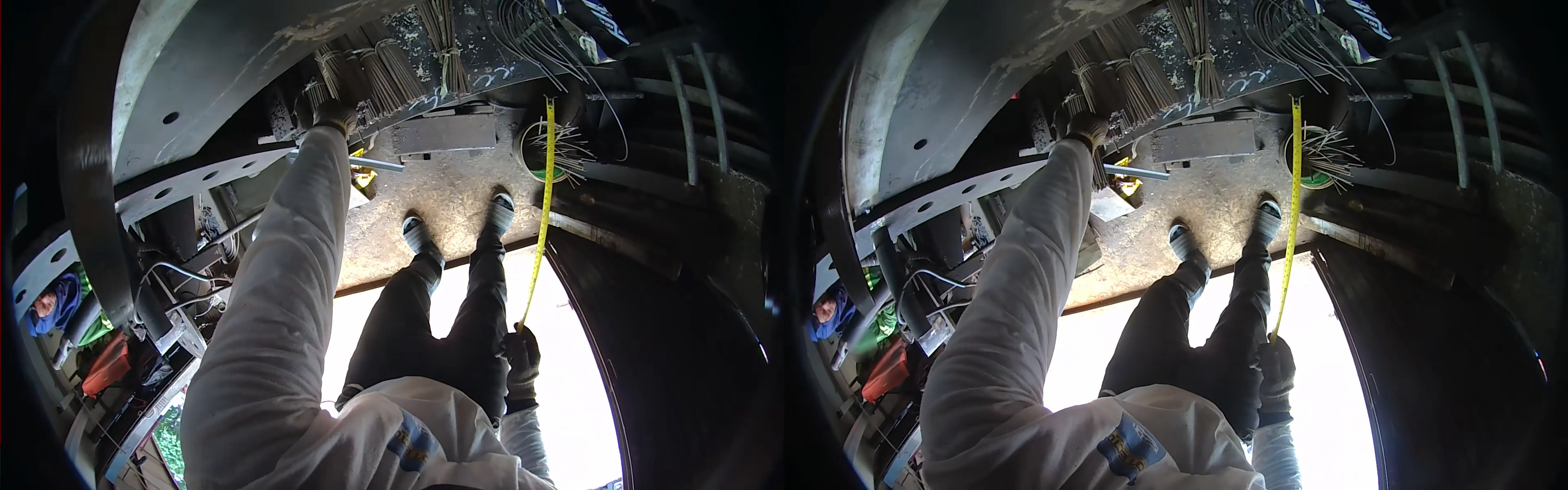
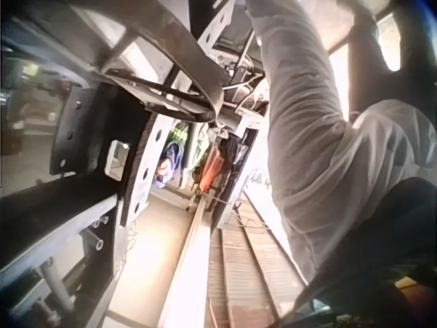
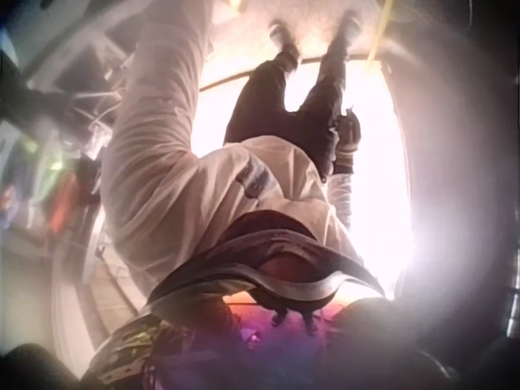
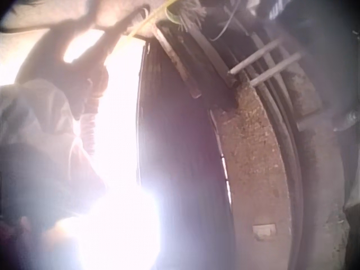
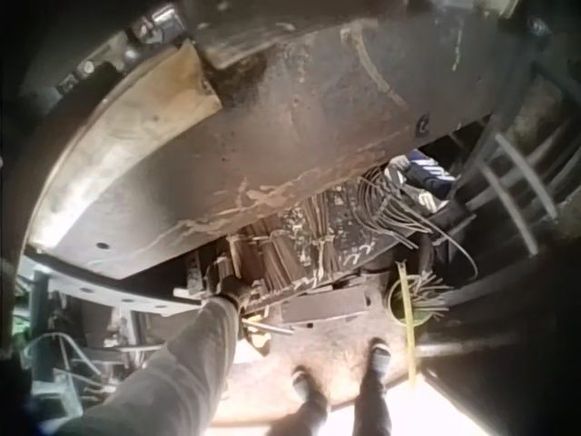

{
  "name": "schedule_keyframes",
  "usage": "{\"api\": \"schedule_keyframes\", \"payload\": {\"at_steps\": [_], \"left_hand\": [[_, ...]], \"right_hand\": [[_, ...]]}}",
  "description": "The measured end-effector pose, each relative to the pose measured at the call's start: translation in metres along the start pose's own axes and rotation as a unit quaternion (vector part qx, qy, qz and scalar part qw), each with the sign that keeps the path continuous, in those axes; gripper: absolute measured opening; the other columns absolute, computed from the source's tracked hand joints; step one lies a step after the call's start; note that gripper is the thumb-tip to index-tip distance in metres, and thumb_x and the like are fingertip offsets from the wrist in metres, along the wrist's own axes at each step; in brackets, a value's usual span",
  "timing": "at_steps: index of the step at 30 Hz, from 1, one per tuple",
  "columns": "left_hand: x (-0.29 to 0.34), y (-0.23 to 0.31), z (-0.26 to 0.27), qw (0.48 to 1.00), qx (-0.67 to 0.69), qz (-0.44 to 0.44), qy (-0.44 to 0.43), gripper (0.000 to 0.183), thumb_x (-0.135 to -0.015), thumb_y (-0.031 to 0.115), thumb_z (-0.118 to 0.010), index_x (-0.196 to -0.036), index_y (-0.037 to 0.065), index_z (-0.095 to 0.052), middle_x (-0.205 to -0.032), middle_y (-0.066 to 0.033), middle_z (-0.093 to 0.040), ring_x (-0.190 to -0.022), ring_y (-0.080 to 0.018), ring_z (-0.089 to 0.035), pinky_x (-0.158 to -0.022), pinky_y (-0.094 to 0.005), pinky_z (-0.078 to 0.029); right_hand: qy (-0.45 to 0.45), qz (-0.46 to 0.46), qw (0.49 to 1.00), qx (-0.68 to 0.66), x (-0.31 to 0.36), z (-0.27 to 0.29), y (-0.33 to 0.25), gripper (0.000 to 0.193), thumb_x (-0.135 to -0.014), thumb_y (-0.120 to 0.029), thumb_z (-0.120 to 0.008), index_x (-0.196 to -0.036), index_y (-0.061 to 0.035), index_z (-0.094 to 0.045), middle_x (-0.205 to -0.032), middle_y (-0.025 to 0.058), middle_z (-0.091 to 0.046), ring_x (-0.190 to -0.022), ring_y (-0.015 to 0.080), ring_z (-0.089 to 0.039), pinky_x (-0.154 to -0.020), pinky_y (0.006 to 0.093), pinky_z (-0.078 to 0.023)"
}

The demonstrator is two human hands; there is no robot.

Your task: The person uses a tape measure to check the length of a bundle of metal rods, then picks up a single metal rod and places it into a press machine.

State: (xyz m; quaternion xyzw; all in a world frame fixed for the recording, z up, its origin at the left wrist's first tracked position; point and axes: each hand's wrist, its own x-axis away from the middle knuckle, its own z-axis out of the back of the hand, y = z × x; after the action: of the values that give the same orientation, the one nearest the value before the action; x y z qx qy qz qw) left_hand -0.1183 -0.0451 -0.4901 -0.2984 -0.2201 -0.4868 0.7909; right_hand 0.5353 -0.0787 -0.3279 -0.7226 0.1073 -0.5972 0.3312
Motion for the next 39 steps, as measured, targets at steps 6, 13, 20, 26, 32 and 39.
{"api": "schedule_keyframes", "payload": {"at_steps": [6,13,20,26,32,39], "left_hand": [[0.032,0.005,0.011,0.988,0.034,-0.129,0.080,0.035,-0.074,0.040,-0.075,-0.082,0.006,-0.068,-0.080,-0.0195,-0.067,-0.080,-0.0372,-0.067,-0.070,-0.0445,-0.054],[0.049,0.015,0.016,0.971,0.132,-0.177,0.090,0.029,-0.075,0.033,-0.072,-0.085,0.006,-0.067,-0.085,-0.0214,-0.067,-0.081,-0.0371,-0.067,-0.071,-0.0446,-0.054],[0.051,0.064,-0.039,0.828,0.549,0.054,0.098,0.019,-0.085,0.014,-0.054,-0.091,-0.001,-0.064,-0.084,-0.0276,-0.065,-0.069,-0.0331,-0.068,-0.062,-0.0412,-0.054],[0.039,0.021,-0.062,0.804,0.576,0.056,0.137,0.017,-0.084,0.015,-0.060,-0.088,-0.001,-0.064,-0.077,-0.0223,-0.067,-0.070,-0.0340,-0.069,-0.062,-0.0429,-0.056],[0.064,0.054,-0.037,0.953,0.228,-0.132,0.151,0.016,-0.081,0.020,-0.068,-0.082,0.004,-0.066,-0.076,-0.0183,-0.067,-0.070,-0.0334,-0.068,-0.065,-0.0427,-0.055],[0.225,0.161,-0.030,0.499,0.853,0.064,-0.139,0.030,-0.096,0.026,-0.060,-0.111,0.000,-0.057,-0.094,-0.0112,-0.064,-0.079,-0.0215,-0.067,-0.074,-0.0370,-0.057]], "right_hand": [[0.004,-0.011,1.000,-0.025,-0.002,-0.005,0.000,0.046,-0.095,-0.028,-0.058,-0.128,0.0039,-0.051,-0.085,0.0070,-0.064,-0.066,0.0096,-0.057,-0.057,0.0248,-0.048],[-0.016,0.020,0.999,0.045,-0.006,0.005,0.005,0.054,-0.097,-0.041,-0.049,-0.124,0.0049,-0.053,-0.088,0.0109,-0.066,-0.070,0.0166,-0.063,-0.064,0.0291,-0.054],[-0.015,0.023,0.999,0.021,-0.012,-0.009,0.000,0.043,-0.096,-0.027,-0.057,-0.127,0.0035,-0.054,-0.082,0.0027,-0.064,-0.058,0.0037,-0.047,-0.053,0.0204,-0.040],[-0.046,0.088,0.988,0.116,-0.016,-0.013,0.011,0.043,-0.096,-0.027,-0.057,-0.127,0.0029,-0.054,-0.082,0.0022,-0.064,-0.057,0.0032,-0.046,-0.053,0.0200,-0.040],[-0.030,0.031,0.997,0.064,-0.013,-0.011,-0.002,0.043,-0.098,-0.028,-0.055,-0.127,0.0024,-0.054,-0.083,0.0028,-0.064,-0.057,0.0037,-0.046,-0.054,0.0211,-0.042],[-0.073,0.226,0.917,0.321,-0.027,0.008,0.019,0.039,-0.098,-0.026,-0.053,-0.125,0.0031,-0.055,-0.084,0.0035,-0.065,-0.060,0.0064,-0.051,-0.055,0.0218,-0.044]]}}
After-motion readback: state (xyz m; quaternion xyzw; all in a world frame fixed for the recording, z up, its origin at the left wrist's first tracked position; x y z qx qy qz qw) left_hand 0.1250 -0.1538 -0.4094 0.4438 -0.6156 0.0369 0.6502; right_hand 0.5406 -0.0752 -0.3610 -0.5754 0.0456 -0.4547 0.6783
